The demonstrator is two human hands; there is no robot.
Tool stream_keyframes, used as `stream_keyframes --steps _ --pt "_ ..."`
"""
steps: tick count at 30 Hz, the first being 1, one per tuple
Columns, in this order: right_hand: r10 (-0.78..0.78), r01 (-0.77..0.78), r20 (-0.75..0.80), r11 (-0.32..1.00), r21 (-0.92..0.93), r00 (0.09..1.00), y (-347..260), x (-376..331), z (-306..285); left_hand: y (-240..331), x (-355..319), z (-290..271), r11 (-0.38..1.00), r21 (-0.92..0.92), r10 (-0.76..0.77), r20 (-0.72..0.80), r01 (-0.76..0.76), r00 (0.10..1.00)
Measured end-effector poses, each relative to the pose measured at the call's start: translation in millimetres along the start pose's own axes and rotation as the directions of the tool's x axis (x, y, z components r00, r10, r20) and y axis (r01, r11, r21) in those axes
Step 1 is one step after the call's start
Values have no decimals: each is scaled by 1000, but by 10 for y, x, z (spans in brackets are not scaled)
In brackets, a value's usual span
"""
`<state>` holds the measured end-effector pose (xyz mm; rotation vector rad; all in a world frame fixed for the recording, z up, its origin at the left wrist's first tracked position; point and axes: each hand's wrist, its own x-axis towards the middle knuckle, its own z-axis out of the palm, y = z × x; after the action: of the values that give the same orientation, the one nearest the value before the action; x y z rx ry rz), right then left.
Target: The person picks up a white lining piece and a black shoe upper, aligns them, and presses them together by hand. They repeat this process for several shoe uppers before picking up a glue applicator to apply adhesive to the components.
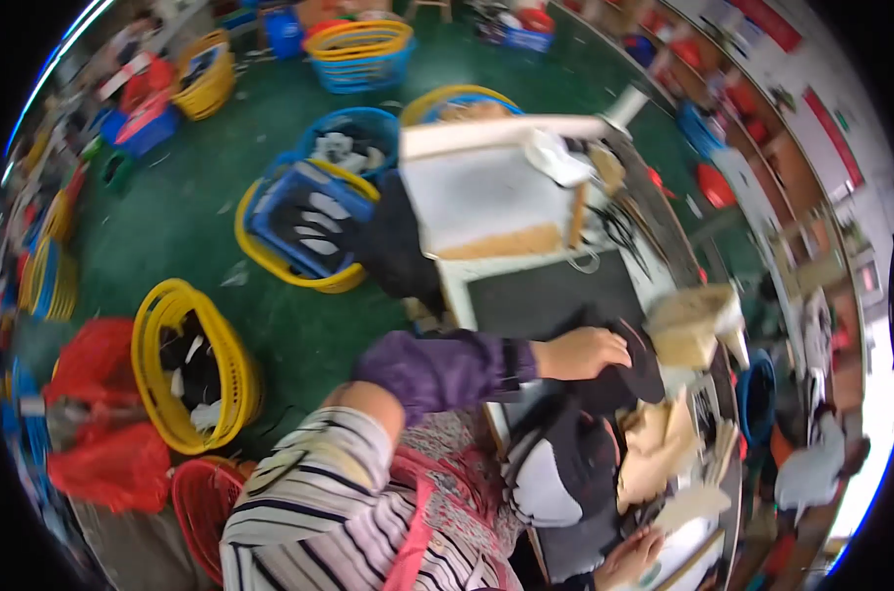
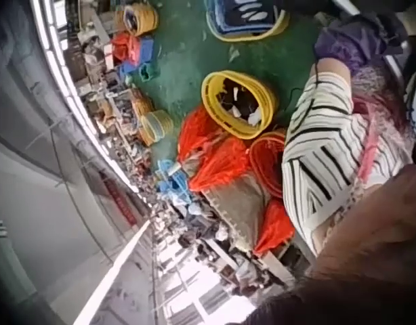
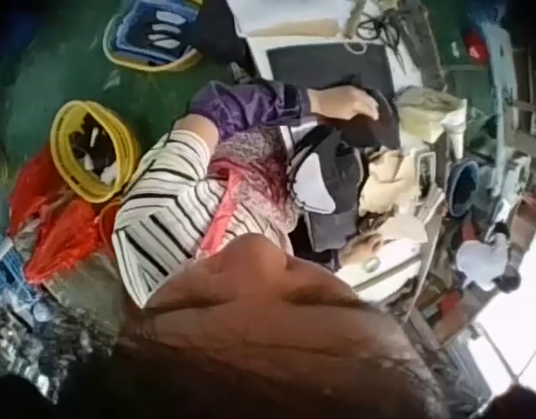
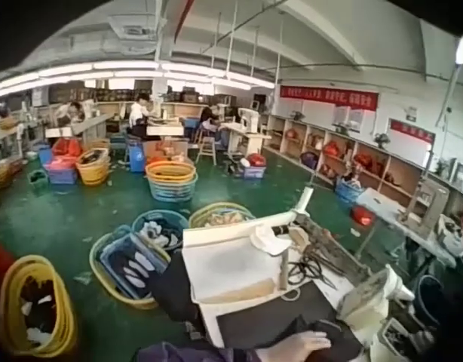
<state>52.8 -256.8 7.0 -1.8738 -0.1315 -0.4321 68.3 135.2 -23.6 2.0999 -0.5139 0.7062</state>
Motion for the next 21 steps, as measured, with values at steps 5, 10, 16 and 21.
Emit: stream_keyframes --steps 5,10,16,21 --pt "366 -348 102 710 612 925 -373 -106 219 1011 -616 29 934 94 329 154 -345 932" --pt "340 -496 363 655 571 867 -578 -413 621 1277 -762 49 992 -98 106 275 -82 955" --pt "373 -552 417 668 500 829 -477 -633 947 1274 -513 253 980 81 -194 144 184 970" --pt "337 -533 423 647 545 841 -413 -677 961 1294 -423 315 958 191 -252 203 214 946"
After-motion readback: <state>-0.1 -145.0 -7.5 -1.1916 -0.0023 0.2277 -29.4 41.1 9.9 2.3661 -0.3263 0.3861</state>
